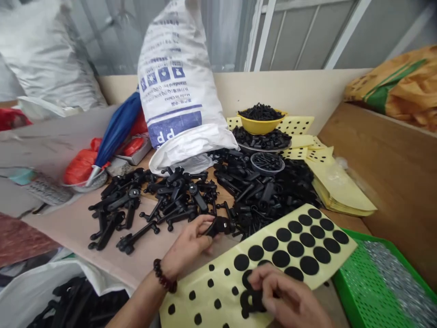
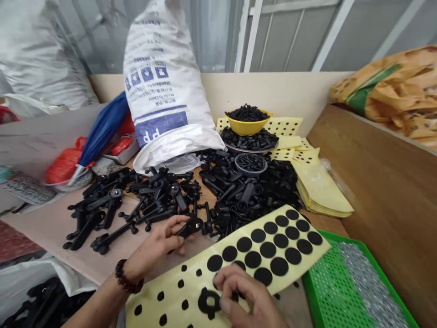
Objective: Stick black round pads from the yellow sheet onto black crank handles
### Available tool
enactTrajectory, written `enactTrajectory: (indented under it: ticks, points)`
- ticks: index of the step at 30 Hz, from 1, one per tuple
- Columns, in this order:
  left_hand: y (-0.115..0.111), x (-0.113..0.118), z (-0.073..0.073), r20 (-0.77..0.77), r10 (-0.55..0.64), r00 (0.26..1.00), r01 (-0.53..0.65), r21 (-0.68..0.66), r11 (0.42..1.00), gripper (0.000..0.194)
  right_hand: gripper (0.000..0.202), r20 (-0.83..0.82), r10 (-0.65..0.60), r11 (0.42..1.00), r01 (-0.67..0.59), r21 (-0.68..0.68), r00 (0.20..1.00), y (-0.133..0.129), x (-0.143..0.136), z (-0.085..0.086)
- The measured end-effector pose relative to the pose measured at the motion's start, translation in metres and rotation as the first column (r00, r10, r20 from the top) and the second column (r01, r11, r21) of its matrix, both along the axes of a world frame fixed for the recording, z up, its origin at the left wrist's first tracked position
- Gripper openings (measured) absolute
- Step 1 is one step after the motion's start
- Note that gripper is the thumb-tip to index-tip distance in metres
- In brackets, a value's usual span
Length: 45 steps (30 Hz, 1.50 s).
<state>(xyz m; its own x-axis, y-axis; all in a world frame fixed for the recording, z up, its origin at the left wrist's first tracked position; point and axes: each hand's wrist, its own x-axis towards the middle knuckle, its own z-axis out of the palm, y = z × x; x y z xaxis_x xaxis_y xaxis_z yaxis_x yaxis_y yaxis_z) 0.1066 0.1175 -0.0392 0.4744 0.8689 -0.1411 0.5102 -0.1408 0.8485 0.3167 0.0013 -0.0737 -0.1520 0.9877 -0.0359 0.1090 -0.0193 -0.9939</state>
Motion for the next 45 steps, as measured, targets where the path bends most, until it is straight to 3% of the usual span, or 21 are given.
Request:
enactTrajectory:
  ticks: [3, 7, 15, 35, 45]
  points:
    - [-0.021, -0.003, -0.003, 0.324, 0.12, 0.939, 0.023, -0.405, 0.914, 0.047, 0.025, -0.166, -0.107, 0.989, 0.088, -0.116, 0.98, 0.007, -0.005, 0.013]
    - [-0.039, 0.002, -0.011, 0.357, 0.157, 0.921, 0.075, -0.556, 0.828, 0.043, 0.024, -0.265, -0.178, 0.974, 0.132, -0.182, 0.948, 0.018, -0.014, 0.011]
    - [-0.043, 0.006, -0.016, 0.357, 0.119, 0.927, 0.13, -0.602, 0.788, 0.04, 0.022, -0.326, -0.19, 0.966, 0.117, -0.231, 0.926, 0.022, -0.02, 0.003]
    - [-0.045, 0.005, -0.021, 0.296, -0.004, 0.955, 0.17, -0.538, 0.826, 0.045, 0.018, -0.203, -0.15, 0.972, 0.106, -0.211, 0.968, 0.023, -0.017, 0.0]
    - [-0.044, 0.006, -0.014, 0.262, -0.027, 0.965, 0.165, -0.523, 0.836, 0.04, 0.018, -0.17, -0.121, 0.978, 0.088, -0.188, 0.978, 0.024, -0.017, 0.001]
